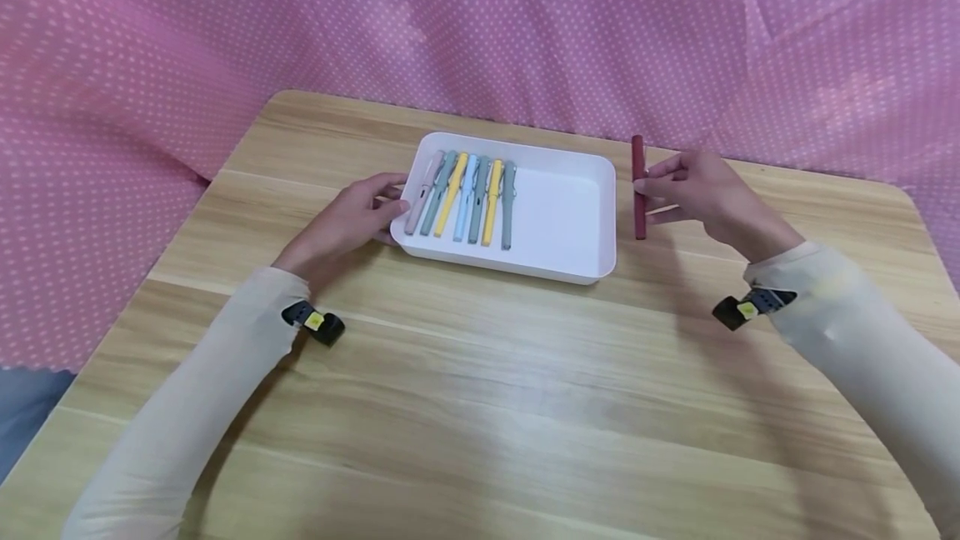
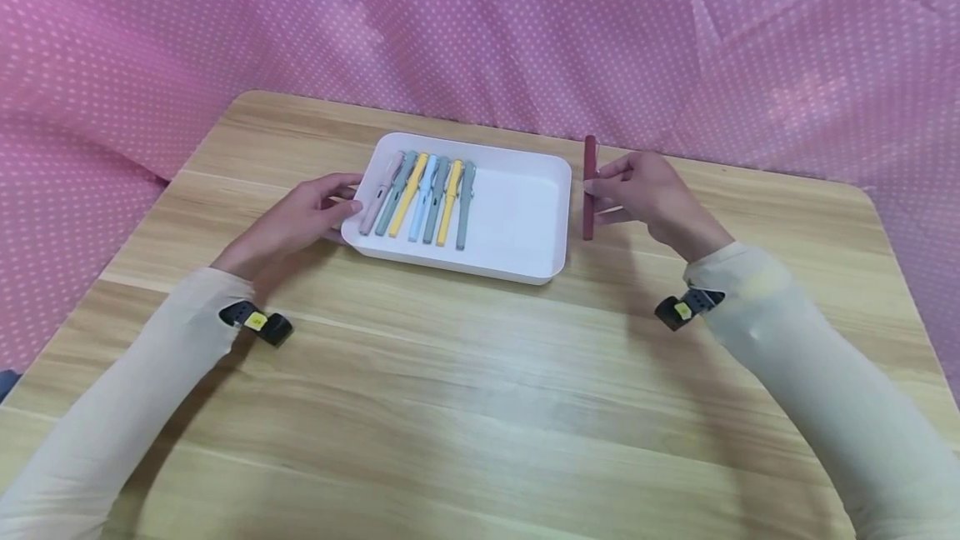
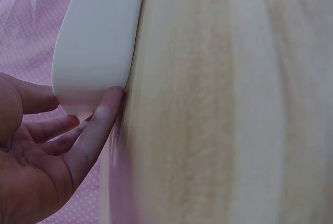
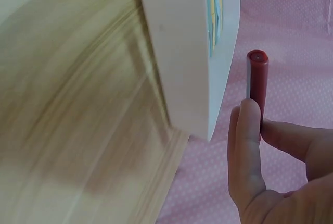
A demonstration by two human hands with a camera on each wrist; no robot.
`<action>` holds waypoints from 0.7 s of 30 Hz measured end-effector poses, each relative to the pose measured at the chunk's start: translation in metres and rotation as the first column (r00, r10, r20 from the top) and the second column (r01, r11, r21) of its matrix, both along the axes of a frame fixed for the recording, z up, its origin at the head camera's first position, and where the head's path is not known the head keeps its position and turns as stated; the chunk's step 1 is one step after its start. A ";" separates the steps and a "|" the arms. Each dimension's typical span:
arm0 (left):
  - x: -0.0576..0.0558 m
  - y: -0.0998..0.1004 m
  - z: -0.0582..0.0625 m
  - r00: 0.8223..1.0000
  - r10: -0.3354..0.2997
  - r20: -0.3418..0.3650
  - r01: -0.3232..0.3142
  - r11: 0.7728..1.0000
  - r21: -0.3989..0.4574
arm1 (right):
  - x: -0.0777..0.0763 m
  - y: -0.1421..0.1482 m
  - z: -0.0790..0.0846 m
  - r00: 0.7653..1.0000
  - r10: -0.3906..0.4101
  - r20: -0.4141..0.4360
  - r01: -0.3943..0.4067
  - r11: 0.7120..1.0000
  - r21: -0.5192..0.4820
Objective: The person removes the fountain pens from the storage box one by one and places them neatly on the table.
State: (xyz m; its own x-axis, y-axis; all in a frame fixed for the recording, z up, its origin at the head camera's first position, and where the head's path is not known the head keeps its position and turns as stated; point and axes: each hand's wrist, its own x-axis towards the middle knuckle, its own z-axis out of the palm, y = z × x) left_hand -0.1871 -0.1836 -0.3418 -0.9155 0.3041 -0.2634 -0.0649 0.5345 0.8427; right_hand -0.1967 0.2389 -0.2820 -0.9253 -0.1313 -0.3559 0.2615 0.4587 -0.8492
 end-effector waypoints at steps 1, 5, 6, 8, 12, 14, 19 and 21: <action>0.000 0.000 0.000 1.000 0.000 0.000 0.000 1.000 -0.001 | 0.001 0.004 -0.001 1.000 -0.005 0.002 0.005 1.000 0.000; 0.000 0.000 0.000 1.000 0.003 0.002 -0.003 1.000 -0.004 | 0.008 0.017 -0.006 1.000 -0.023 0.016 0.023 1.000 0.007; 0.000 0.000 0.000 1.000 0.004 0.003 -0.004 1.000 -0.007 | 0.009 0.020 -0.007 1.000 -0.023 0.018 0.023 1.000 0.010; 0.000 0.000 0.000 1.000 0.004 0.001 -0.004 1.000 -0.010 | 0.012 0.026 -0.011 1.000 -0.020 0.021 0.020 1.000 0.021; 0.000 0.000 0.000 1.000 0.003 -0.004 -0.003 1.000 -0.016 | 0.018 0.034 -0.019 1.000 -0.007 0.030 0.006 0.999 0.039; 0.000 0.000 -0.001 1.000 0.001 -0.006 -0.001 1.000 -0.022 | 0.021 0.038 -0.022 0.999 -0.002 0.034 0.001 0.999 0.047; 0.000 0.000 0.000 1.000 -0.003 -0.008 0.003 1.000 -0.025 | 0.024 0.046 -0.031 0.999 0.001 0.048 -0.004 0.999 0.051; 0.000 0.000 0.000 1.000 -0.011 -0.011 0.010 1.000 -0.016 | 0.024 0.049 -0.034 0.998 0.005 0.057 -0.008 0.999 0.049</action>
State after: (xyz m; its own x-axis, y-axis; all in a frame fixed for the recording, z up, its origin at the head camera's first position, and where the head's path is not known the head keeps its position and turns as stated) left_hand -0.1867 -0.1834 -0.3419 -0.9151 0.3094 -0.2586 -0.0502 0.5489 0.8344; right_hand -0.1722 0.2878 -0.3160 -0.9023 -0.1182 -0.4146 0.3059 0.5018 -0.8090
